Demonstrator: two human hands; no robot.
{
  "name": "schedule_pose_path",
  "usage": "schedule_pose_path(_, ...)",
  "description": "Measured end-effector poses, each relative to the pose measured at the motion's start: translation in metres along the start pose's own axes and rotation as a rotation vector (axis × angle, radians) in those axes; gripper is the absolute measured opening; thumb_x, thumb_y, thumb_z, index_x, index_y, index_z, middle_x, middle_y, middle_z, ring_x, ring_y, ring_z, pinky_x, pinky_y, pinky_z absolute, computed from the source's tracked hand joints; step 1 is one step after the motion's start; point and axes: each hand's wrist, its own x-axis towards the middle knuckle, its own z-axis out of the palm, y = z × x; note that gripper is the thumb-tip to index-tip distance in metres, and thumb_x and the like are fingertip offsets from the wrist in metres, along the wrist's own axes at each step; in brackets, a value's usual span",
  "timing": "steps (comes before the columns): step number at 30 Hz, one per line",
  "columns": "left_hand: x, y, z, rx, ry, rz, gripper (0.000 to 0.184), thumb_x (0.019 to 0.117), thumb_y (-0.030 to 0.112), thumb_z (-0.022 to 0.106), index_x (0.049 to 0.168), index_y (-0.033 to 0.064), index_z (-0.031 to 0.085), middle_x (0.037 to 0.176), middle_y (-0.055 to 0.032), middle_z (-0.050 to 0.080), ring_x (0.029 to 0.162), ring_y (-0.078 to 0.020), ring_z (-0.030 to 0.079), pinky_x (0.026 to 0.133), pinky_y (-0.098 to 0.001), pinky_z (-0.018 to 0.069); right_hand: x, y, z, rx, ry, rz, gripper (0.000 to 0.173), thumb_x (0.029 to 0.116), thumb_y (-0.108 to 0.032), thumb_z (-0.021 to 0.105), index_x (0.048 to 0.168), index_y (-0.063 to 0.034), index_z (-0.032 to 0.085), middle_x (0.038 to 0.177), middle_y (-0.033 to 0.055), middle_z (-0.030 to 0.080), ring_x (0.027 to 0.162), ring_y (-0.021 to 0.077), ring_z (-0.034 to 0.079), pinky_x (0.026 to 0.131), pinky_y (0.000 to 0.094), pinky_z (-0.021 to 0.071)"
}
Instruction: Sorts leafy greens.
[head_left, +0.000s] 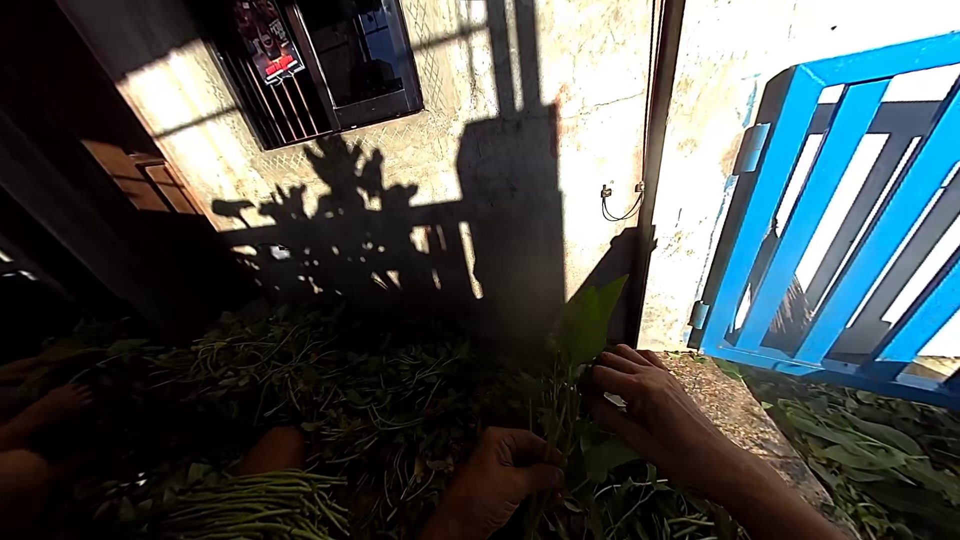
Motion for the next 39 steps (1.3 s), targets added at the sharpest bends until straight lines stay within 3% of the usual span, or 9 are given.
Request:
schedule_pose_path(2,0.000,-0.001,-0.001,0.020,-0.052,-0.033,0.012,0.0939,0.007,0.073,0.103,-0.0005,0.073,0.090,-0.0105,0.073,0.079,-0.0212,0.073,0.076,-0.0406,0.0642,0.002,-0.003,-0.009,0.544,0.066,0.312,0.017,0.0942,-0.019,0.058,0.093,-0.0166,0.075,0.085,-0.0034,0.070,0.078,0.0085,0.064,0.070,0.0274,0.0541)
schedule_pose_path(4,0.001,-0.003,0.000,0.031,-0.022,-0.054,0.011,0.0941,0.007,0.072,0.102,-0.0009,0.072,0.088,-0.0111,0.073,0.078,-0.0216,0.072,0.075,-0.0404,0.0640,0.005,-0.002,-0.025,0.849,0.285,0.539,0.019,0.0941,-0.016,0.056,0.096,-0.0131,0.074,0.085,0.0053,0.070,0.073,0.0160,0.065,0.068,0.0328,0.0566)
schedule_pose_path(7,0.002,-0.004,0.003,-0.021,0.175,-0.060,0.012,0.0924,0.004,0.073,0.102,-0.0031,0.072,0.088,-0.0150,0.073,0.078,-0.0251,0.073,0.075,-0.0419,0.0645,-0.019,0.016,-0.039,0.641,0.407,0.611,0.015,0.0952,-0.020,0.059,0.098,-0.0136,0.073,0.083,0.0039,0.069,0.070,0.0156,0.065,0.065,0.0324,0.0570)
schedule_pose_path(9,0.005,-0.002,0.005,-0.092,0.335,-0.063,0.012,0.0905,0.001,0.074,0.101,-0.0045,0.072,0.088,-0.0171,0.074,0.078,-0.0272,0.074,0.075,-0.0430,0.0648,-0.056,0.030,-0.030,0.214,0.088,0.648,0.025,0.0913,-0.035,0.064,0.101,-0.0175,0.077,0.093,0.0016,0.074,0.087,0.0184,0.071,0.076,0.0404,0.0601)
schedule_pose_path(11,0.008,-0.002,0.005,-0.165,0.451,-0.062,0.012,0.0895,-0.002,0.075,0.100,-0.0059,0.071,0.088,-0.0197,0.073,0.077,-0.0294,0.073,0.074,-0.0437,0.0647,-0.085,0.018,0.000,0.097,-0.226,0.709,0.041,0.0909,-0.047,0.066,0.112,-0.0142,0.079,0.112,0.0123,0.071,0.113,0.0362,0.062,0.094,0.0635,0.0487)
schedule_pose_path(15,0.016,-0.005,0.012,-0.209,0.573,-0.056,0.015,0.0888,-0.001,0.076,0.102,-0.0068,0.072,0.089,-0.0217,0.073,0.076,-0.0310,0.074,0.071,-0.0437,0.0648,-0.104,-0.053,0.071,0.471,-0.148,0.630,0.041,0.0942,-0.049,0.071,0.108,-0.0107,0.077,0.100,0.0050,0.072,0.095,0.0177,0.070,0.086,0.0412,0.0603)
schedule_pose_path(26,0.017,-0.001,0.012,-0.264,0.609,-0.033,0.013,0.0905,-0.005,0.073,0.102,-0.0094,0.068,0.087,-0.0231,0.072,0.072,-0.0303,0.073,0.066,-0.0414,0.0642,-0.102,-0.089,0.110,0.204,0.102,0.558,0.024,0.1009,-0.018,0.057,0.111,-0.0020,0.072,0.095,0.0117,0.069,0.086,0.0243,0.070,0.075,0.0405,0.0597)
schedule_pose_path(35,0.016,-0.005,0.016,-0.265,0.458,-0.074,0.015,0.1039,0.004,0.057,0.112,-0.0082,0.060,0.098,-0.0251,0.072,0.086,-0.0351,0.075,0.080,-0.0464,0.0643,-0.108,-0.100,0.130,0.413,0.203,0.599,0.022,0.1023,-0.015,0.057,0.111,-0.0008,0.071,0.096,0.0095,0.070,0.086,0.0169,0.069,0.077,0.0329,0.0595)
schedule_pose_path(39,0.016,-0.007,0.023,-0.238,0.490,-0.132,0.017,0.1097,0.010,0.046,0.117,-0.0046,0.051,0.088,-0.0213,0.070,0.075,-0.0334,0.075,0.073,-0.0458,0.0657,-0.114,-0.105,0.141,0.644,0.203,0.642,0.025,0.1059,-0.018,0.054,0.112,0.0007,0.069,0.097,0.0100,0.071,0.087,0.0149,0.069,0.080,0.0332,0.0592)
